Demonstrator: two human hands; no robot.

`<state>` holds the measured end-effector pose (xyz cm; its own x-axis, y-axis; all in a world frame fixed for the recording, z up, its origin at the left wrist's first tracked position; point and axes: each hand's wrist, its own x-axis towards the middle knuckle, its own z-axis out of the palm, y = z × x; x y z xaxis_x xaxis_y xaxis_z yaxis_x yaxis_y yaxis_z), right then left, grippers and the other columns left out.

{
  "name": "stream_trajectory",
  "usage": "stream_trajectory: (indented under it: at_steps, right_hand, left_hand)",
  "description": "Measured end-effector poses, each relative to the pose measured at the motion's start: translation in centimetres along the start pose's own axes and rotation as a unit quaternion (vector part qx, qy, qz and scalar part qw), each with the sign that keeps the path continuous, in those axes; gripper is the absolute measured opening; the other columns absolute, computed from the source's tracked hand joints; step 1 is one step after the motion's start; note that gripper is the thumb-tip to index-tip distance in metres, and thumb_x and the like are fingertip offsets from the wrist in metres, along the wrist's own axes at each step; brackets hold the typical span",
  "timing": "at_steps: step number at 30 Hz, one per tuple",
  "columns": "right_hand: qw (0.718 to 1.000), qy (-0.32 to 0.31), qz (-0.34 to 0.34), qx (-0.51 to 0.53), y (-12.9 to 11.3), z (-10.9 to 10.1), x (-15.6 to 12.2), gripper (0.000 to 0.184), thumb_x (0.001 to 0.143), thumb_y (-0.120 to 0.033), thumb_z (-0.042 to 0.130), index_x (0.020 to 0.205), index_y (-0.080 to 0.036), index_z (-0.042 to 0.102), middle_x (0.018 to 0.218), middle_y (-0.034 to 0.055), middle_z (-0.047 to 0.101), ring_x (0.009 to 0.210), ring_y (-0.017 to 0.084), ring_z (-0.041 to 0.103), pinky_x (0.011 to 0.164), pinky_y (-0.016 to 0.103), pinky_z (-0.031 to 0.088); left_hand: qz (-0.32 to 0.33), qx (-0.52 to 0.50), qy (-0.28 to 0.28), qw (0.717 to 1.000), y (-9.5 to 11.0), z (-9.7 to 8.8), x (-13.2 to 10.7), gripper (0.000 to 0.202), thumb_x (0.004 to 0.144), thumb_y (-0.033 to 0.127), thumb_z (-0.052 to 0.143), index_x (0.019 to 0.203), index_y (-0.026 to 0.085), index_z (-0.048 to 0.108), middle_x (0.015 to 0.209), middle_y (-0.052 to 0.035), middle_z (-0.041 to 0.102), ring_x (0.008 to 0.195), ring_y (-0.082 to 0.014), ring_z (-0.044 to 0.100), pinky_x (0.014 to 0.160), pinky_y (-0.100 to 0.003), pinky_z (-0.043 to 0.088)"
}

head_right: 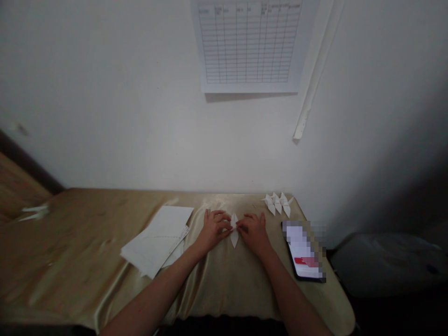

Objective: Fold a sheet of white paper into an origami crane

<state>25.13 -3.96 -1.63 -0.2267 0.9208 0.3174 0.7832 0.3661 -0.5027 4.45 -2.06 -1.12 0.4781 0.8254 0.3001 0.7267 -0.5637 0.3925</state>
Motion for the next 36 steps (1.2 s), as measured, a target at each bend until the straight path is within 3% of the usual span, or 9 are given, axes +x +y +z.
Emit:
stream_trajectory:
  at_steps: [5,13,20,28,36]
  right_hand:
    - [0.999,0.008,-0.028,-0.031,0.1,-0.2,-0.2,0.018,0.088,-0.026,0.058,0.088,-0.031,0.075,0.106,0.0021,0.076,0.126,0.029,0.053,0.113,0.069,-0.005]
    - [0.997,0.026,0.023,-0.074,-0.7,0.6,0.1,0.018,0.092,-0.024,0.053,0.092,-0.025,0.071,0.110,0.0029,0.072,0.127,0.027,0.048,0.114,0.067,0.002]
    - [0.988,0.022,0.036,-0.149,-0.9,1.8,0.4,0.017,0.094,-0.025,0.050,0.099,-0.022,0.066,0.115,0.0093,0.067,0.126,0.030,0.044,0.113,0.068,0.006]
    - [0.988,0.033,0.030,-0.147,-0.9,1.5,0.4,0.017,0.094,-0.029,0.051,0.098,-0.024,0.067,0.112,0.0075,0.066,0.124,0.030,0.043,0.113,0.070,0.006]
    - [0.984,0.014,0.044,-0.174,-1.5,1.9,0.5,0.019,0.093,-0.027,0.052,0.102,-0.022,0.068,0.120,0.0114,0.062,0.126,0.032,0.042,0.113,0.070,0.008]
  left_hand:
    - [-0.010,0.002,0.009,1.000,0.1,-0.1,0.2,0.007,0.085,0.033,0.073,0.090,0.033,0.077,0.119,0.0004,0.070,0.129,-0.0269,0.044,0.117,-0.065,-0.005]
    - [-0.081,-0.028,0.032,0.996,0.7,0.3,0.6,0.006,0.086,0.034,0.071,0.087,0.032,0.076,0.121,0.0014,0.068,0.124,-0.0270,0.047,0.113,-0.072,0.004]
    - [-0.155,-0.027,0.040,0.987,1.1,0.5,0.8,0.006,0.083,0.038,0.073,0.085,0.034,0.078,0.133,0.0001,0.060,0.132,-0.0331,0.039,0.109,-0.078,0.003]
    - [-0.162,-0.026,0.036,0.986,1.0,0.5,0.9,0.005,0.082,0.037,0.073,0.084,0.035,0.078,0.137,0.0021,0.058,0.134,-0.0338,0.036,0.108,-0.079,0.004]
    - [-0.153,-0.019,0.037,0.987,1.7,0.2,0.8,0.009,0.082,0.037,0.074,0.077,0.030,0.075,0.138,0.0033,0.059,0.134,-0.0345,0.036,0.108,-0.080,0.002]
